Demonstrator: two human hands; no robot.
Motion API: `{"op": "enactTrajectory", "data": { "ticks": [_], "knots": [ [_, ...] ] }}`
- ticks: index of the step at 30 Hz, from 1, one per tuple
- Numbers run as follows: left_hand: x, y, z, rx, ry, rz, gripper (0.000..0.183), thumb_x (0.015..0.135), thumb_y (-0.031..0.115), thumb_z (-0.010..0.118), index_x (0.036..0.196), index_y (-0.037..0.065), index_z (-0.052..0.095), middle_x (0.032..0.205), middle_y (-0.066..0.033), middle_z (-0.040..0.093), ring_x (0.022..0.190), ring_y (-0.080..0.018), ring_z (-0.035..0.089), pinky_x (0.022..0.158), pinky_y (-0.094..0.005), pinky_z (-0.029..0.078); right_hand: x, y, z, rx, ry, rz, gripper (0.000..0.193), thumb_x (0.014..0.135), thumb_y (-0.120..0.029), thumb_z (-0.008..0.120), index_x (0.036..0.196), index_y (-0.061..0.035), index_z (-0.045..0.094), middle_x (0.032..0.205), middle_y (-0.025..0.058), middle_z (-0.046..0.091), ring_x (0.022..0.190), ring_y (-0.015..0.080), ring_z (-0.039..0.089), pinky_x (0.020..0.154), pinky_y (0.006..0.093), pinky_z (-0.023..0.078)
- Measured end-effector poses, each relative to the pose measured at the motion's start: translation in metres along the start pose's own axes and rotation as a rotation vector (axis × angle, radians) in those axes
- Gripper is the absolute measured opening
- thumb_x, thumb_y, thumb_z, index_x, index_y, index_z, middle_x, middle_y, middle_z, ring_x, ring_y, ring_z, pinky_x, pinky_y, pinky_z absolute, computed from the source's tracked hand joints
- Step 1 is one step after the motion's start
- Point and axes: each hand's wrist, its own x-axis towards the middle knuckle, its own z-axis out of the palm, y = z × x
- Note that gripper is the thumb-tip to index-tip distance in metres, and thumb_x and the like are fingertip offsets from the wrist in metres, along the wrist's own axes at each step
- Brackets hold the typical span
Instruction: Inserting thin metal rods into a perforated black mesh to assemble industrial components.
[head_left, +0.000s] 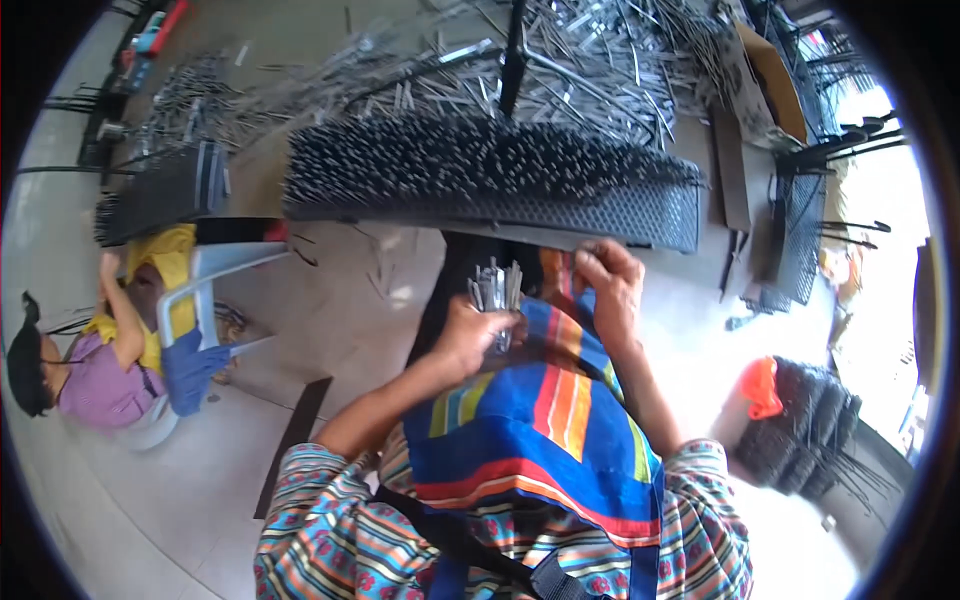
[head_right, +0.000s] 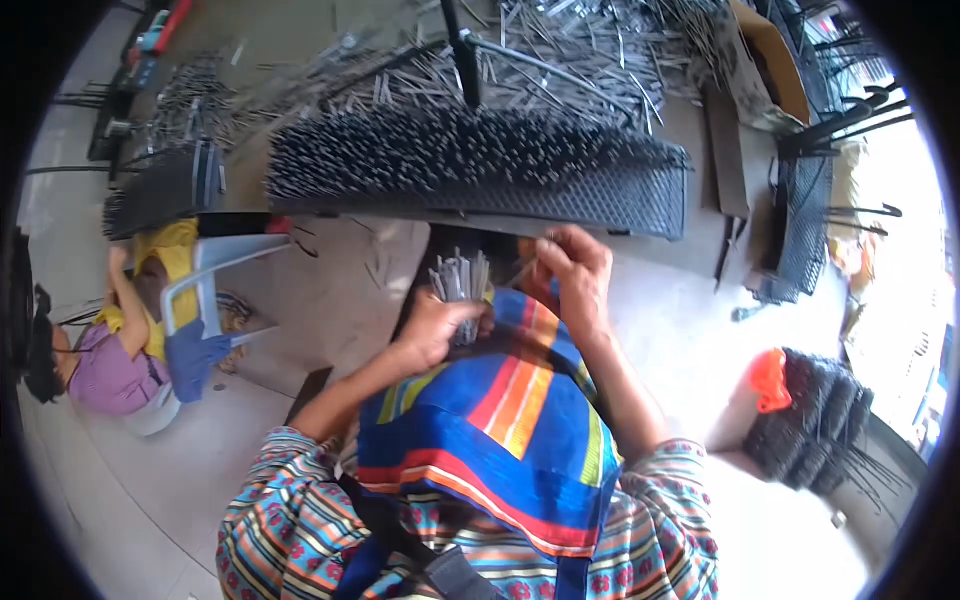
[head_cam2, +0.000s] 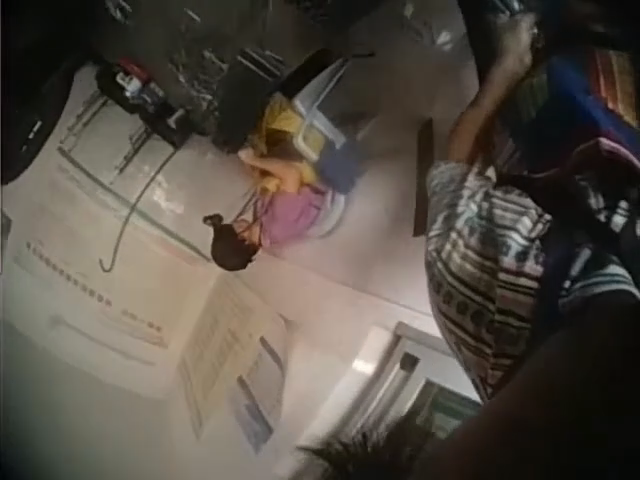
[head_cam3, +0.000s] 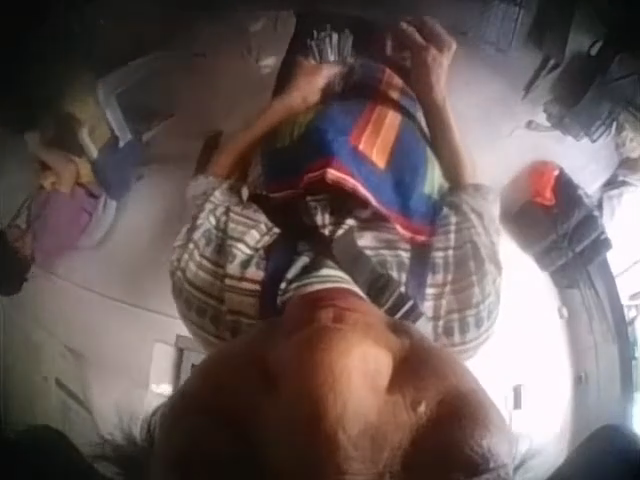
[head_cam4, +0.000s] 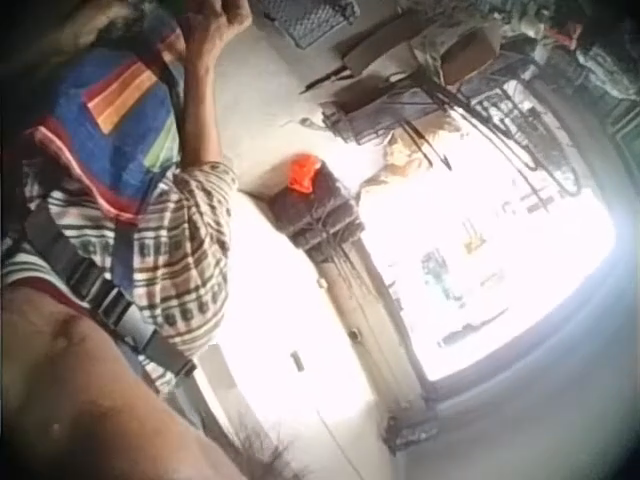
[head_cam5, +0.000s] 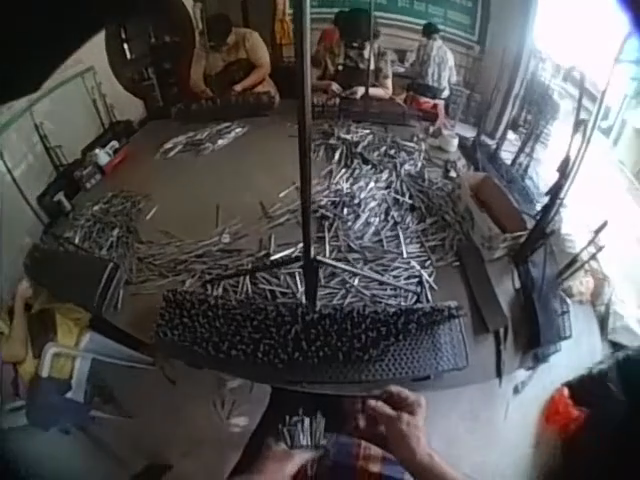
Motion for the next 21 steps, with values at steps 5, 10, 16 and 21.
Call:
{"op": "enactTrajectory", "data": {
  "ticks": [5,10,16,21],
  "knots": [
    [0.0,0.002,-0.002,0.013,-0.092,-0.013,0.004,0.08,-0.003,0.064,0.082,-0.006,0.065,0.075,-0.0139,0.068,0.063,-0.0203,0.067,0.058,-0.0303,0.054,0.017,-0.008,0.011,0.027,0.119,-0.405,0.008,0.088,0.003,0.058,0.091,0.0026,0.065,0.071,0.0015,0.06,0.067,0.0075,0.059,0.062,0.0198,0.047],
    [-0.006,0.009,0.002,-0.08,-0.074,-0.047,0.009,0.08,-0.002,0.065,0.088,-0.005,0.064,0.078,-0.014,0.068,0.065,-0.0218,0.067,0.058,-0.0317,0.056,0.032,-0.013,0.023,-0.073,0.067,-0.653,0.01,0.087,0.007,0.058,0.093,0.0031,0.065,0.084,0.0034,0.062,0.071,0.0074,0.06,0.065,0.0194,0.047],
    [0.006,0.016,0.005,-0.194,-0.058,-0.019,0.01,0.078,-0.004,0.066,0.088,-0.005,0.065,0.078,-0.0141,0.068,0.065,-0.0223,0.068,0.056,-0.0322,0.055,0.046,-0.006,0.025,-0.357,0.066,-0.823,0.013,0.083,0.01,0.058,0.093,0.0047,0.064,0.092,0.0071,0.062,0.072,0.0089,0.061,0.065,0.0193,0.047],
    [0.015,0.018,0.007,-0.236,-0.061,0.0,0.017,0.078,-0.005,0.066,0.095,-0.005,0.064,0.083,-0.016,0.069,0.068,-0.0245,0.068,0.059,-0.0341,0.057,0.045,-0.009,0.025,-0.311,0.053,-0.801,0.014,0.081,0.011,0.059,0.093,0.0051,0.065,0.093,0.0083,0.064,0.073,0.0103,0.062,0.065,0.0197,0.048]
  ]
}}
